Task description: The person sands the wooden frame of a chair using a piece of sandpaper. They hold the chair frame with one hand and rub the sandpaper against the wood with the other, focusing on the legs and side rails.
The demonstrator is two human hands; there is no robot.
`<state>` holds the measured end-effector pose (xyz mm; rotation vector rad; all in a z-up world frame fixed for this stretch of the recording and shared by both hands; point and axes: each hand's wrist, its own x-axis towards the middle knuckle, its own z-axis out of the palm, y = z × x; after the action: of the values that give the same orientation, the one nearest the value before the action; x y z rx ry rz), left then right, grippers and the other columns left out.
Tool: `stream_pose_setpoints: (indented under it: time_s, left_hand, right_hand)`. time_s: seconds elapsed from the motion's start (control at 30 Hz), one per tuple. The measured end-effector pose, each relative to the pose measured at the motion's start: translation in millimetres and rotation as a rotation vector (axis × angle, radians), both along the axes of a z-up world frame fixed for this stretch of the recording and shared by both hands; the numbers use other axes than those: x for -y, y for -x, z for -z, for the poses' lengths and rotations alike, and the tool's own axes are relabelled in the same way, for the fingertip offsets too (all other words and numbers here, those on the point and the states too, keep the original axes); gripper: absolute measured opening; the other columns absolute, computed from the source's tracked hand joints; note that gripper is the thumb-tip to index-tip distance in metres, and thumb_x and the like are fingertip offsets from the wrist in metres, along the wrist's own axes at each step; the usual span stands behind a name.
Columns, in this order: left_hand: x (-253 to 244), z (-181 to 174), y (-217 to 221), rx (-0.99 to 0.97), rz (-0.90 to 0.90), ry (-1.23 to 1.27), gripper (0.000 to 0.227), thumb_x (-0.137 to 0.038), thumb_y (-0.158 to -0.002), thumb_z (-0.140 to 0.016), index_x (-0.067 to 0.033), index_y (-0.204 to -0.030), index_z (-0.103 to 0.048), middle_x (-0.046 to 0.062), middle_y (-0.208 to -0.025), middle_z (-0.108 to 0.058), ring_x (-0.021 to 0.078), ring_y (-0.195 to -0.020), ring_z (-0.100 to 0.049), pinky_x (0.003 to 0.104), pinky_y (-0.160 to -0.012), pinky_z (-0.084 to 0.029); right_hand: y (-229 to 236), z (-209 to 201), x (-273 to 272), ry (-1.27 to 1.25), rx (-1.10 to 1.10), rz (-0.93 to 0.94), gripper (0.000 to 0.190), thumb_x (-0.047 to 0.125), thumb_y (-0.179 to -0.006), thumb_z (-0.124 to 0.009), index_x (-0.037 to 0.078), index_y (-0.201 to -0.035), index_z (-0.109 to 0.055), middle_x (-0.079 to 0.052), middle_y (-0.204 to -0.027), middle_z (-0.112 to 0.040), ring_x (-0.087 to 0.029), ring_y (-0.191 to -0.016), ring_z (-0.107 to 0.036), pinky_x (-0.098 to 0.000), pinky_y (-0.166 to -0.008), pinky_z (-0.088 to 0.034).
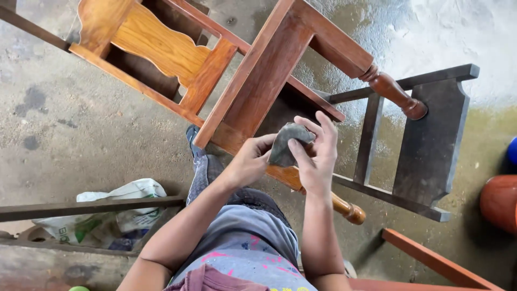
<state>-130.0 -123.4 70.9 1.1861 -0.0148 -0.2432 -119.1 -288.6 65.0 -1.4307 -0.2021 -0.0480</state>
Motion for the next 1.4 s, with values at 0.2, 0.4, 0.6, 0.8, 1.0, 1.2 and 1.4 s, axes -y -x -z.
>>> stream_pose_setpoints:
  time_s: [0.2, 0.4, 0.6, 0.8, 1.0, 1.2, 1.4]
  left_hand:
    - [-6, -4, -1, -0.033, 0.041, -0.094, 0.027, -0.001, -0.09, -0.047, -0.0127, -0.082, -0.07, -0.004, -0.071, -0.056, 0.0119, -0.074, -0.051, 0.026, -0.075, -0.048]
    - [-19, -6, -5, -0.005, 0.167, -0.237, 0.027, -0.003, -0.086, -0.044, -0.0089, -0.081, -0.071, 0.001, -0.07, -0.059, 0.0155, -0.081, -0.051, 0.034, -0.08, -0.051]
    - [-33, -7, -8, -0.048, 0.207, -0.297, 0.022, -0.009, -0.082, -0.044, -0.0089, -0.071, -0.063, 0.003, -0.065, -0.051, 0.0184, -0.075, -0.049, 0.035, -0.073, -0.047]
    - [-42, -13, -12, -0.098, 0.267, -0.204, 0.03, -0.015, -0.089, -0.047, -0.01, -0.091, -0.076, 0.0, -0.076, -0.062, 0.0178, -0.082, -0.054, 0.035, -0.085, -0.051]
    - [-39, -4, -3, 0.056, 0.211, -0.231, 0.023, -0.012, -0.096, -0.066, -0.0024, -0.115, -0.075, 0.008, -0.079, -0.076, 0.0112, -0.082, -0.059, 0.033, -0.079, -0.055]
    - [-51, -19, -3, 0.204, 0.302, -0.439, 0.019, -0.004, -0.089, -0.069, -0.0073, -0.106, -0.077, 0.017, -0.092, -0.079, 0.0287, -0.089, -0.076, 0.042, -0.078, -0.059]
    - [-39, -9, 2, 0.135, 0.034, -0.449, 0.011, -0.022, -0.088, -0.08, -0.0163, -0.098, -0.079, 0.006, -0.084, -0.079, 0.0157, -0.082, -0.076, 0.034, -0.074, -0.06]
  right_hand:
    - [5, -1, 5, 0.419, 0.138, 0.095, 0.081, -0.004, -0.085, -0.081, 0.007, -0.154, -0.039, -0.021, -0.129, -0.062, -0.027, -0.102, -0.072, -0.0436, -0.089, -0.061]
    - [3, -1, 11, 0.301, 0.103, 0.072, 0.095, -0.008, -0.081, -0.085, 0.011, -0.158, -0.033, -0.018, -0.13, -0.057, -0.021, -0.091, -0.067, -0.0338, -0.079, -0.059]
    - [0, -4, 2, 0.274, 0.107, -0.052, 0.084, -0.012, -0.085, -0.077, 0.009, -0.155, -0.036, -0.02, -0.148, -0.049, -0.026, -0.103, -0.069, -0.0357, -0.087, -0.061]
    - [-2, -11, -8, 0.271, 0.125, -0.125, 0.076, -0.01, -0.089, -0.074, 0.006, -0.154, -0.038, -0.016, -0.162, -0.038, -0.025, -0.124, -0.063, -0.0356, -0.1, -0.058]
    - [-1, -17, -7, 0.343, 0.148, -0.098, 0.078, -0.012, -0.087, -0.075, 0.006, -0.154, -0.039, -0.018, -0.16, -0.039, -0.027, -0.124, -0.06, -0.0386, -0.101, -0.055]
    - [-15, -2, 17, 0.069, -0.144, -0.398, 0.107, 0.009, -0.066, -0.092, 0.003, -0.157, -0.036, -0.015, -0.15, -0.054, -0.022, -0.128, -0.057, -0.0329, -0.104, -0.048]
    - [-18, 33, 33, 0.239, -0.201, -0.278, 0.022, -0.004, -0.066, -0.092, -0.002, -0.081, -0.077, -0.008, -0.07, -0.065, -0.008, -0.064, -0.055, -0.0231, -0.058, -0.046]
